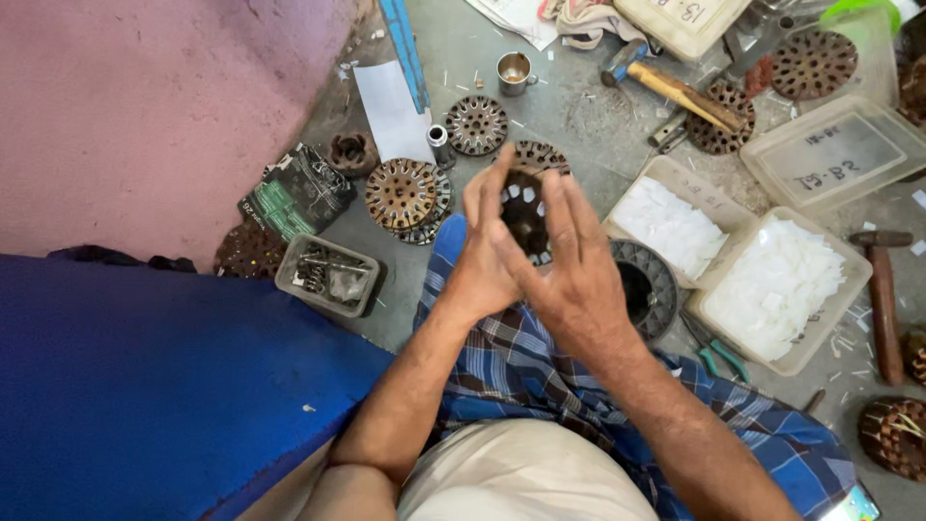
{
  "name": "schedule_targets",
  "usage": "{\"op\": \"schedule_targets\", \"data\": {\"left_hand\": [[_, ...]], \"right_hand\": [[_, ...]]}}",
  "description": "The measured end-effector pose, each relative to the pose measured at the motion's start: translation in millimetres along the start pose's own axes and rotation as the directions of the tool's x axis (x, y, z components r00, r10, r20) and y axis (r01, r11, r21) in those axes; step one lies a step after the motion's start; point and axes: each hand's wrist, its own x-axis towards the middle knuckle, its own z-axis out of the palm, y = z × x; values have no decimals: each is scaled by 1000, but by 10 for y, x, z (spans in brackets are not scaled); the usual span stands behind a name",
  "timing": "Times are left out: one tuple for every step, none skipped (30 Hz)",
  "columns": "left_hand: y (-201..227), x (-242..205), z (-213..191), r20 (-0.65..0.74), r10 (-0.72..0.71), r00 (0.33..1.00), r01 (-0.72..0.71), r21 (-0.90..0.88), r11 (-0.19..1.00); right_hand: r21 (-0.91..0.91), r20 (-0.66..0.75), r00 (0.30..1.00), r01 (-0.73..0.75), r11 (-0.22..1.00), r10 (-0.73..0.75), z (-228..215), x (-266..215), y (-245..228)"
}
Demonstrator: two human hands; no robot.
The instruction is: The person sits on the floor and uses a hammer to tap a metal stator core into place. They then insert white insulating paper into the slots of the stator core by hand, repeating the process for multiple slots.
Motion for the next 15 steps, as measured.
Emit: {"op": "schedule_targets", "data": {"left_hand": [[-40, 81, 58, -1, 27, 1000, -27, -8, 1000], [-85, 173, 117, -2, 57, 998, -57, -17, 998], [-132, 259, 179, 7, 48, 999, -48, -1, 999], [-172, 321, 249, 17, 38, 999, -38, 16, 999], [-225, 397, 300, 28, 27, 999, -28, 32, 999], [-289, 482, 343, 0, 40, 999, -40, 31, 999], [-366, 594, 377, -28, 53, 998, -52, 31, 998], [-454, 732, 404, -51, 65, 997, -64, 28, 998], [-572, 915, 398, -36, 4, 999, 0, 106, 994], [-731, 1160, 340, -28, -58, 998, 62, 184, 981], [-896, 1405, 287, -23, -121, 992, 123, 261, 958], [-1053, 1599, 240, -28, -80, 996, 84, 385, 919], [-1214, 1762, 201, -26, -38, 999, 46, 502, 863], [-1380, 1928, 161, 14, -119, 993, 91, 554, 827], [-1536, 2049, 140, 49, -201, 978, 131, 606, 784]], "right_hand": [[17, 4, 1000, -4, 1000, 4, 6, 29, 62], [3, 13, 1000, -13, 1000, 13, 11, 60, 124], [-10, 22, 1000, -21, 1000, 22, 17, 89, 190], [-23, 31, 999, -33, 999, 33, 18, 105, 256], [36, 14, 999, -35, 999, 34, 21, 119, 337], [94, 1, 999, -35, 995, 35, 22, 129, 437], [152, -12, 999, -35, 988, 37, 26, 129, 532], [169, -25, 996, -77, 983, 82, 18, 92, 584], [187, -37, 991, -118, 975, 127, 3, 32, 620], [205, -48, 984, -157, 966, 170, -12, -34, 665], [213, -65, 976, -192, 958, 210, -37, -108, 721], [226, -84, 965, -226, 947, 250, -66, -185, 770], [240, -102, 951, -260, 935, 290, -98, -269, 815], [235, -100, 936, -307, 922, 337, -134, -367, 841], [230, -97, 919, -353, 907, 382, -183, -473, 867]]}}
